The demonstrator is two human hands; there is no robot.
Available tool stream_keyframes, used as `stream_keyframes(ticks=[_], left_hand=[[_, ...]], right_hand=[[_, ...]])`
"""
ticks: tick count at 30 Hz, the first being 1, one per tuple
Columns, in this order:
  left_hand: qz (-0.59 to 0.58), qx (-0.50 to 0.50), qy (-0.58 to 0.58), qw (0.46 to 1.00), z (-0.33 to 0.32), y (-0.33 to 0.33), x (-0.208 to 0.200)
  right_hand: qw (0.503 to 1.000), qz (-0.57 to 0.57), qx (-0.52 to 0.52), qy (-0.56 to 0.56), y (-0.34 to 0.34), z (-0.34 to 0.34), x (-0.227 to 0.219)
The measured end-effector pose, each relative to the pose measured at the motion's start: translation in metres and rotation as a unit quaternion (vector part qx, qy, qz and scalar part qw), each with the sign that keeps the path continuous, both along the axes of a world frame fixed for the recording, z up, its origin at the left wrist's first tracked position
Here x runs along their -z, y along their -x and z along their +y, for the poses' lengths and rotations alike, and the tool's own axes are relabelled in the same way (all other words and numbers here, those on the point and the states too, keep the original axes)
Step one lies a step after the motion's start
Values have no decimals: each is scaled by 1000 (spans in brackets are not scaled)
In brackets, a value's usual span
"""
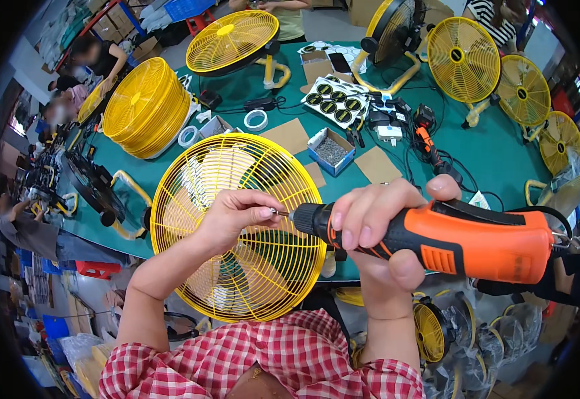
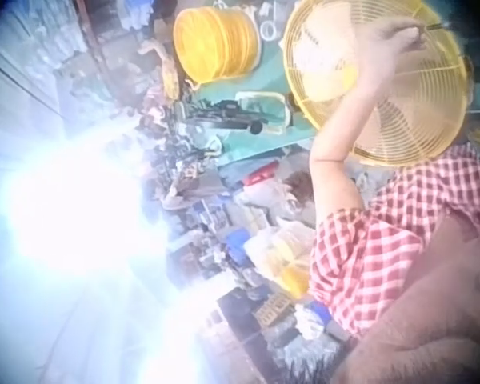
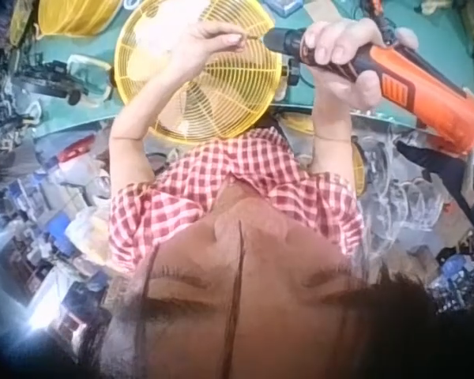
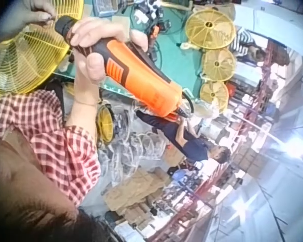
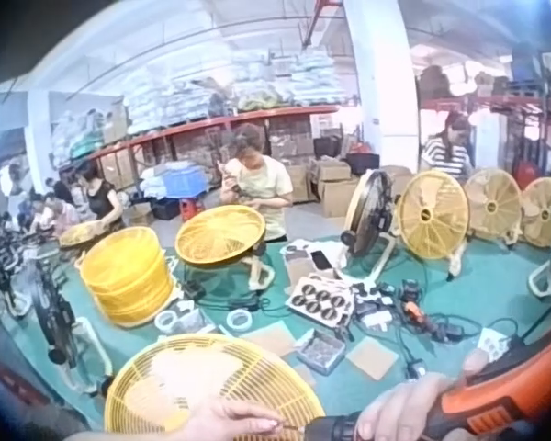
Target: The recorder is assembling multiple industrial-style floor fans, attaching the cages and tightening screws with a power drill.
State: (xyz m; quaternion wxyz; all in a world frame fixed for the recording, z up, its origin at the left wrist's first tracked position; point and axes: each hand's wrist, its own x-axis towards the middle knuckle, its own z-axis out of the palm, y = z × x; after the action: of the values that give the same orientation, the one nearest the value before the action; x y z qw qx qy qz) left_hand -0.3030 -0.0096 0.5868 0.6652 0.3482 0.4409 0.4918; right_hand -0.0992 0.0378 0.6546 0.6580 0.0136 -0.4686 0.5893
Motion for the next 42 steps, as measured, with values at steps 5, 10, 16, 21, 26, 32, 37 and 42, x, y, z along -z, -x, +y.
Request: stream_keyframes(ticks=[5, 10, 16, 21, 26, 32, 37, 42], left_hand=[[5, 7, -40, 999, -3, 1, -4], [33, 50, -41, 997, 1, 6, 1], [-15, 131, -25, 991, 13, 7, 6], [50, 99, -36, 993, 43, 12, 14], [407, 105, -318, 850, 103, 26, 16], [510, 163, -394, 747, 138, 40, 37], [519, 173, -362, 755, 140, 41, 43], [523, 165, -340, 764, 138, 43, 47]], right_hand=[[1000, -22, -8, -20, 9, 1, 1], [996, 6, -48, -72, 12, 14, 5], [985, 33, -158, -65, 7, 44, 19], [993, 37, -106, -40, 12, 55, 26], [995, -72, 17, -63, 36, 81, 33], [975, -213, 13, -61, 55, 107, 63], [959, -256, 49, -114, 66, 113, 72], [948, -273, 58, -151, 72, 115, 73]])
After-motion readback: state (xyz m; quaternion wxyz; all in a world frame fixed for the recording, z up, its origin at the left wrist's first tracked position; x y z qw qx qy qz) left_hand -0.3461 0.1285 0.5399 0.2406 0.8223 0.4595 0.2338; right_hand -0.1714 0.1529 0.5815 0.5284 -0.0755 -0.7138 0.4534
